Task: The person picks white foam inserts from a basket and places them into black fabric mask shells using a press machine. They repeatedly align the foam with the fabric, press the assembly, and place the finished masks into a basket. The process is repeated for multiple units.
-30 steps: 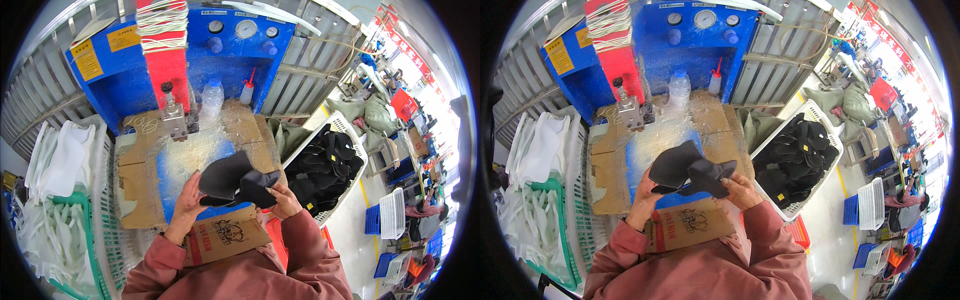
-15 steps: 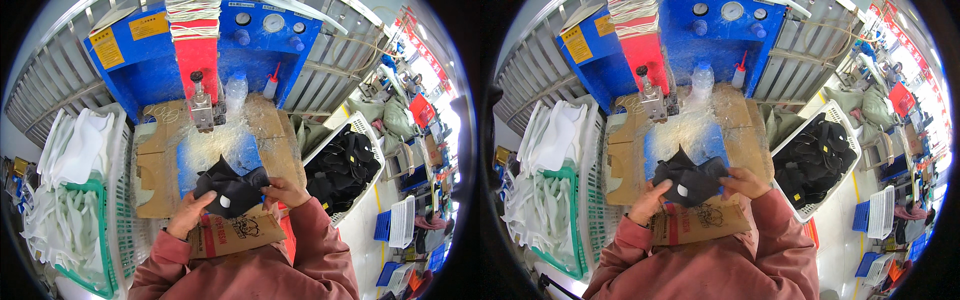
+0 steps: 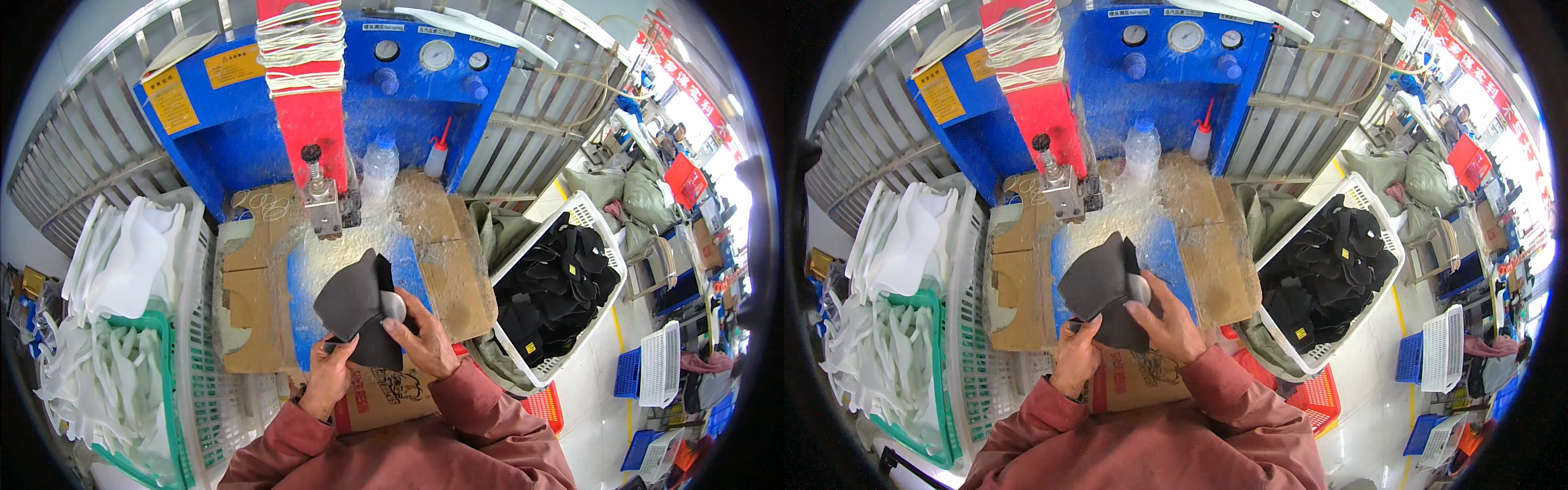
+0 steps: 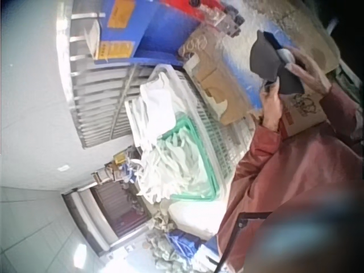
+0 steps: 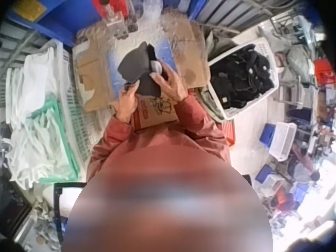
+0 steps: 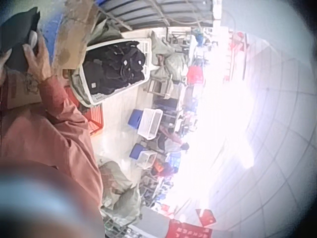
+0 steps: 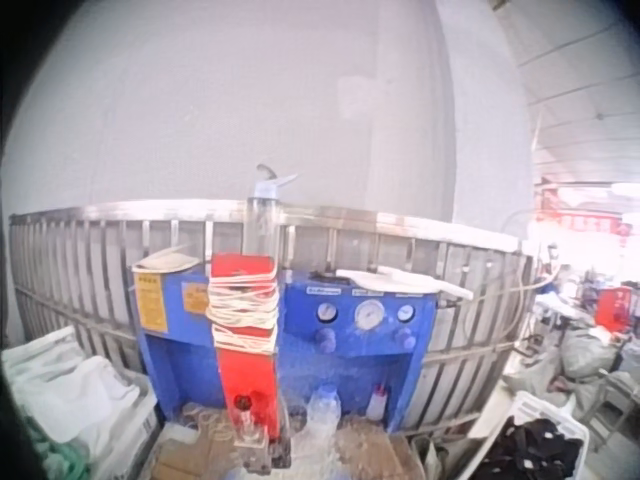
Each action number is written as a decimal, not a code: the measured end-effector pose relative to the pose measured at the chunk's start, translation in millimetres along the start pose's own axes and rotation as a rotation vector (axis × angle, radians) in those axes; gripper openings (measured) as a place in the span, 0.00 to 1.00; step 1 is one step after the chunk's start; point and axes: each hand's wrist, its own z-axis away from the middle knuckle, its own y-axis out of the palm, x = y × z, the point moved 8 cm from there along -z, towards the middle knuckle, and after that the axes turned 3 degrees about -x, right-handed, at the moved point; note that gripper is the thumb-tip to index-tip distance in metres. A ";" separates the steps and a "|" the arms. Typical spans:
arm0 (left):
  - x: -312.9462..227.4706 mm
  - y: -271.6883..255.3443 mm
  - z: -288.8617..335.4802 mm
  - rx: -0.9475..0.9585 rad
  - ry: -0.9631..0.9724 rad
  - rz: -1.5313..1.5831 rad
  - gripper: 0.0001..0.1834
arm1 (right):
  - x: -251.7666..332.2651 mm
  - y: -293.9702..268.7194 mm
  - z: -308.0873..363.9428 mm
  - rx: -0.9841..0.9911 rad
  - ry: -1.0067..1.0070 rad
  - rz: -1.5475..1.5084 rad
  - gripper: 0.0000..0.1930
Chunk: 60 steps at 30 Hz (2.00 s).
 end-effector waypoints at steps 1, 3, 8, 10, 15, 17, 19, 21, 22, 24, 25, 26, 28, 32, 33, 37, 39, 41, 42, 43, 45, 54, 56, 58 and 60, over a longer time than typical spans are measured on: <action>-4.3 -0.9 2.7 0.047 0.075 -0.138 0.14 | -2.9 -1.9 -0.2 -0.067 -0.013 -0.088 0.27; -22.4 -1.4 9.4 0.073 0.393 -0.427 0.12 | -22.2 2.3 -2.5 -0.059 0.128 -0.103 0.21; 21.0 -34.3 17.1 0.059 -0.192 0.309 0.17 | -17.7 -44.7 -24.0 -0.245 0.056 -0.334 0.11; 23.4 -53.0 22.2 0.101 -0.313 0.214 0.23 | -0.3 -64.1 -31.9 -0.196 0.041 -0.165 0.11; -4.9 -71.1 0.6 0.166 -0.103 0.278 0.40 | 58.1 -68.0 -39.5 0.019 -0.140 0.291 0.13; -5.2 -60.8 -6.5 0.206 -0.146 0.259 0.35 | 59.7 -55.7 -50.0 0.070 -0.096 0.284 0.13; -2.8 -46.8 -7.4 0.230 -0.197 0.178 0.28 | 58.0 -46.9 -58.0 0.090 -0.092 0.255 0.13; 0.7 -31.2 -3.6 0.265 -0.232 0.050 0.20 | 56.8 -42.0 -66.5 0.164 -0.149 0.366 0.12; 1.2 -32.4 -3.0 0.173 -0.242 0.068 0.17 | 56.9 -40.3 -70.9 0.201 -0.198 0.411 0.12; -3.5 -30.3 -1.2 0.062 -0.181 0.159 0.12 | 42.7 -44.6 -90.8 0.249 -0.047 0.298 0.11; -4.4 -30.9 -3.2 -0.008 -0.140 0.082 0.10 | 37.2 -43.2 -100.1 0.278 0.003 0.228 0.11; -1.9 -29.5 -0.5 -0.026 -0.161 0.040 0.10 | 27.8 -43.8 -107.7 0.274 0.109 0.126 0.11; 3.6 -27.6 0.4 -0.066 -0.197 -0.035 0.10 | 17.4 -32.4 -122.2 0.256 0.150 -0.038 0.13; 8.8 -27.5 -0.2 -0.097 -0.207 0.051 0.09 | -10.0 -21.2 -123.8 0.233 0.237 -0.328 0.11; 7.3 -28.8 -0.5 -0.078 -0.205 0.070 0.08 | -14.5 -19.0 -125.2 0.231 0.224 -0.339 0.12; 5.6 -31.5 -2.9 -0.094 -0.207 0.054 0.07 | -25.1 -17.3 -137.0 0.262 0.250 -0.212 0.11; 0.5 -30.0 -9.1 -0.105 -0.182 0.003 0.05 | -9.8 -19.4 -153.2 0.305 0.141 -0.097 0.10; -8.8 -28.8 -17.9 -0.101 -0.151 -0.047 0.04 | 8.2 -20.8 -171.4 0.336 0.092 -0.040 0.11; -14.2 -25.2 -22.1 -0.059 -0.134 -0.008 0.03 | 15.0 -22.9 -180.0 0.340 0.096 0.061 0.11; -20.0 -22.3 -25.2 -0.020 -0.116 0.030 0.03 | 22.9 -22.1 -187.5 0.366 0.096 0.124 0.12; -27.2 -20.2 -28.3 -0.003 -0.110 0.073 0.03 | 38.2 -18.8 -196.7 0.397 0.097 0.108 0.14; -28.9 -11.7 -22.7 -0.038 -0.184 0.040 0.05 | 65.3 -13.4 -199.9 0.408 0.010 0.266 0.17; -27.6 -10.5 -22.2 -0.047 -0.193 0.088 0.05 | 67.5 -13.8 -198.8 0.410 0.006 0.279 0.17; -26.2 -10.1 -23.5 -0.039 -0.185 0.067 0.05 | 68.3 -16.8 -199.0 0.429 0.041 0.299 0.16; -22.6 -9.1 -25.9 -0.026 -0.174 0.084 0.05 | 72.4 -18.7 -199.8 0.426 0.019 0.330 0.15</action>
